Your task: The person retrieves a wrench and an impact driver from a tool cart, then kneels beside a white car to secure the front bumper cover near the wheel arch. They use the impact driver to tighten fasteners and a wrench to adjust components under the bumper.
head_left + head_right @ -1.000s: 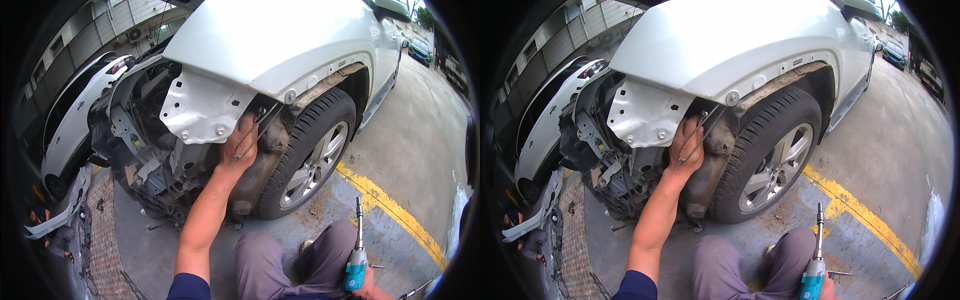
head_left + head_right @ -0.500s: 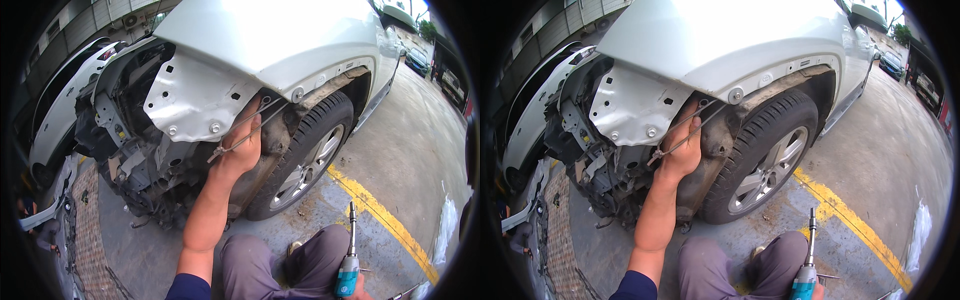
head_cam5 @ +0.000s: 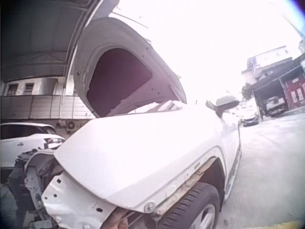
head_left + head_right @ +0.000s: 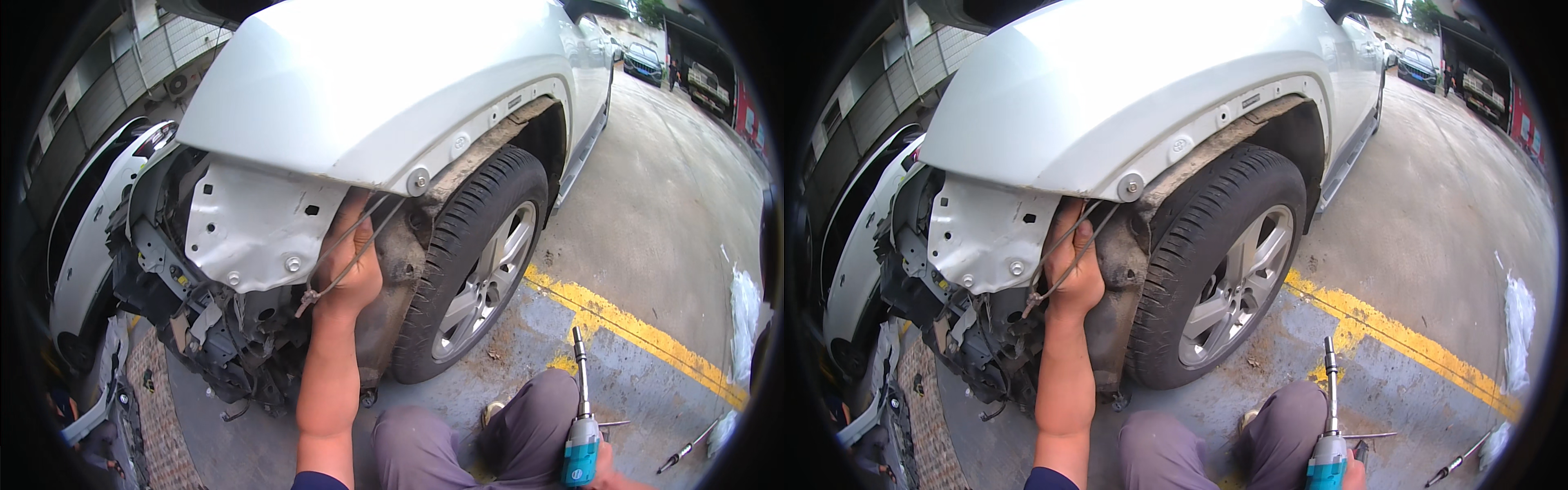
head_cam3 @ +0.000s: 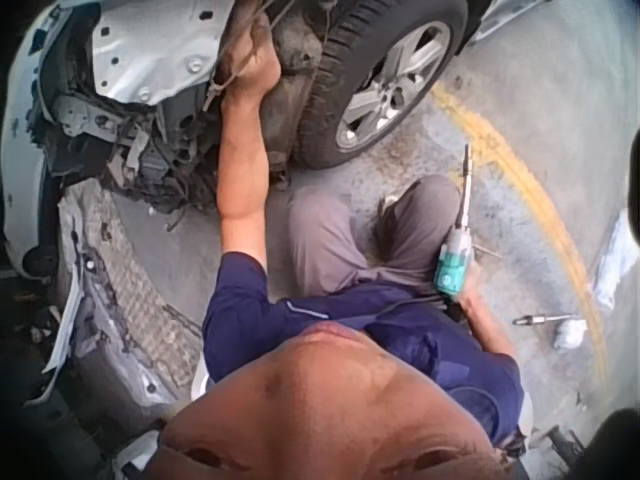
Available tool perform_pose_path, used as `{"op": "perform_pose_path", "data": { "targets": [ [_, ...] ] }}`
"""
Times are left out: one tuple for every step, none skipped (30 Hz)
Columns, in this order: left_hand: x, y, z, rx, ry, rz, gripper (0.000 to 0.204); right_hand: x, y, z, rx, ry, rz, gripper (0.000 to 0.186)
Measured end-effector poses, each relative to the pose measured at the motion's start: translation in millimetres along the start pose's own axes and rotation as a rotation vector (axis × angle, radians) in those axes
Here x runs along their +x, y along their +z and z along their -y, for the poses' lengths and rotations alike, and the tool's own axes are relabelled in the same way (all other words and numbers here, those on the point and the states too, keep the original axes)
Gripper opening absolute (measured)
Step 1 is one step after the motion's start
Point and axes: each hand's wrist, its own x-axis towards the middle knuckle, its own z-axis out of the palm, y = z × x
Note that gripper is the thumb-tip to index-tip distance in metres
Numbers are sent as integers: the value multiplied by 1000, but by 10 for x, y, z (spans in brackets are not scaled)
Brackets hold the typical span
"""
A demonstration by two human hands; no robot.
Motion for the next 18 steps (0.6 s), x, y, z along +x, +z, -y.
{"op": "perform_pose_path", "data": {
  "targets": [
    [-6,7,23,33,-7,3,36,19,91,40,-218,-58,-27,36],
    [-17,9,48,63,-14,6,36,30,235,127,-435,-115,-56,34],
    [-37,12,34,100,-17,65,32,10,369,232,-648,-171,-100,34],
    [20,8,6,-32,-135,114,30,-1,500,351,-867,-226,-147,35],
    [130,-5,-11,-61,-159,151,29,-93,573,483,-1098,-276,-213,36],
    [225,-13,15,-92,-182,191,28,-200,577,545,-1329,-314,-279,39],
    [269,8,-6,-67,-130,220,28,-150,337,381,-1154,-359,-209,45],
    [261,96,-57,-42,-70,258,28,-68,33,181,-965,-409,-139,51],
    [247,28,26,15,-53,263,28,-140,283,409,-1227,-439,-131,56],
    [261,52,-26,2,-99,246,27,-128,250,387,-1164,-435,-129,58],
    [262,27,-34,14,-135,252,27,-163,340,457,-1230,-419,-140,58],
    [258,21,-28,26,-173,258,27,-201,423,542,-1296,-399,-151,59],
    [250,2,-12,-11,-186,231,27,-226,475,598,-1279,-421,-132,59],
    [234,7,15,-48,-199,208,27,-252,499,629,-1260,-440,-114,60],
    [226,-10,73,-83,-259,251,27,-277,506,646,-1243,-458,-94,61],
    [220,8,77,-125,-314,247,28,-280,475,637,-1266,-470,-71,62],
    [208,31,82,-168,-370,243,29,-267,448,635,-1290,-480,-48,62],
    [191,48,94,-210,-428,239,30,-266,420,633,-1315,-490,-24,62]
  ]
}}
